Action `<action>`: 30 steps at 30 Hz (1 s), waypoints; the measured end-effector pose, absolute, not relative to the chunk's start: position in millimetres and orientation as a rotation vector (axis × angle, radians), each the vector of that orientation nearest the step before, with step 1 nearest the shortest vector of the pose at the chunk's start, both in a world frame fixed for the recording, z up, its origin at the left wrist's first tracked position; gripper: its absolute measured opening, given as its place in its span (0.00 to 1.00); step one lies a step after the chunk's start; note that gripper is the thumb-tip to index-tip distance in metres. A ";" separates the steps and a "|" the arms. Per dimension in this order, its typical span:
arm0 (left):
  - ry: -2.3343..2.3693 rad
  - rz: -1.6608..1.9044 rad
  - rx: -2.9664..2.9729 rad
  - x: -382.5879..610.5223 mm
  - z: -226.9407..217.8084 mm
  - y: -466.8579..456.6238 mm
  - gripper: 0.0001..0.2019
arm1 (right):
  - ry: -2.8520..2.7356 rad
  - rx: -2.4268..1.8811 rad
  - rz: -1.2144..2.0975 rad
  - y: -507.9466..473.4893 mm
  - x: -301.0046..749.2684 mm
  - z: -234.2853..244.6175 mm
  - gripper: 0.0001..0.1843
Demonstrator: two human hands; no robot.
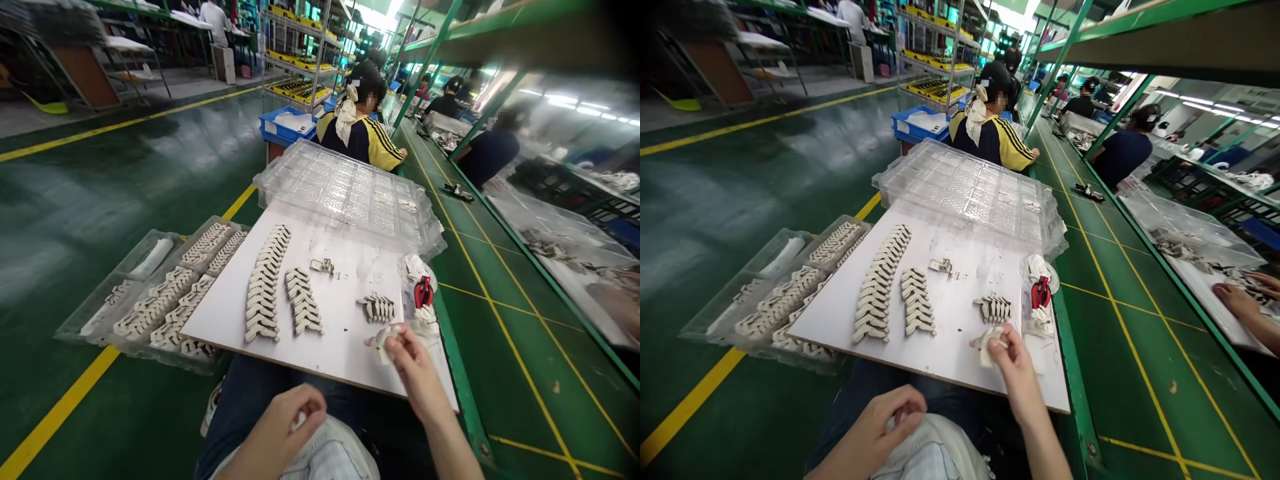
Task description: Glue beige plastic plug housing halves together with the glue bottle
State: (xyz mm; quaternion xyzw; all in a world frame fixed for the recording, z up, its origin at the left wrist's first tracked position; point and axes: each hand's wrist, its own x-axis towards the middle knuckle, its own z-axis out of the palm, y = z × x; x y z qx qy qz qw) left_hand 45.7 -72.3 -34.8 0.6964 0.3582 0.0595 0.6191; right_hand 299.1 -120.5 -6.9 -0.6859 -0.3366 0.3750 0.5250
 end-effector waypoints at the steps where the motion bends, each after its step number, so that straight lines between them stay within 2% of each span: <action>1: 0.826 0.242 1.510 59.3 -25.0 -72.3 0.15 | -0.799 -1.605 0.957 -122.4 284.3 -11.0 0.21; 5: 0.740 0.491 1.156 100.1 -13.8 -66.4 0.24 | -0.901 -1.508 0.926 -125.8 244.5 -15.9 0.12; 8: 0.829 0.598 1.241 107.7 -19.3 -62.6 0.17 | -1.171 -1.586 0.630 -126.3 242.0 -14.5 0.04; 10: 0.904 0.677 1.485 105.4 -24.0 -60.4 0.14 | -1.392 -1.641 0.387 -126.4 245.7 -13.7 0.10; 13: 0.918 0.767 1.804 100.6 -29.4 -56.5 0.19 | -1.716 -1.602 0.163 -127.0 248.5 -13.6 0.18; 18: 0.883 0.712 1.989 103.8 -31.0 -54.6 0.29 | -1.681 -1.678 0.066 -125.7 264.6 -15.1 0.09; 20: 0.881 0.680 2.017 108.0 -31.8 -58.0 0.31 | -1.505 -1.847 -0.017 -119.3 286.5 -12.9 0.11; 22: 0.846 0.635 2.055 112.4 -33.8 -63.2 0.28 | -1.359 -2.136 -0.110 -107.3 314.6 -7.8 0.17; 24: 0.795 0.584 2.084 115.7 -36.1 -68.5 0.23 | -1.314 -2.454 -0.140 -91.0 341.5 -1.7 0.18; 30: 0.770 0.574 2.075 115.8 -38.9 -73.5 0.15 | -1.398 -2.774 -0.026 -47.0 375.8 2.8 0.14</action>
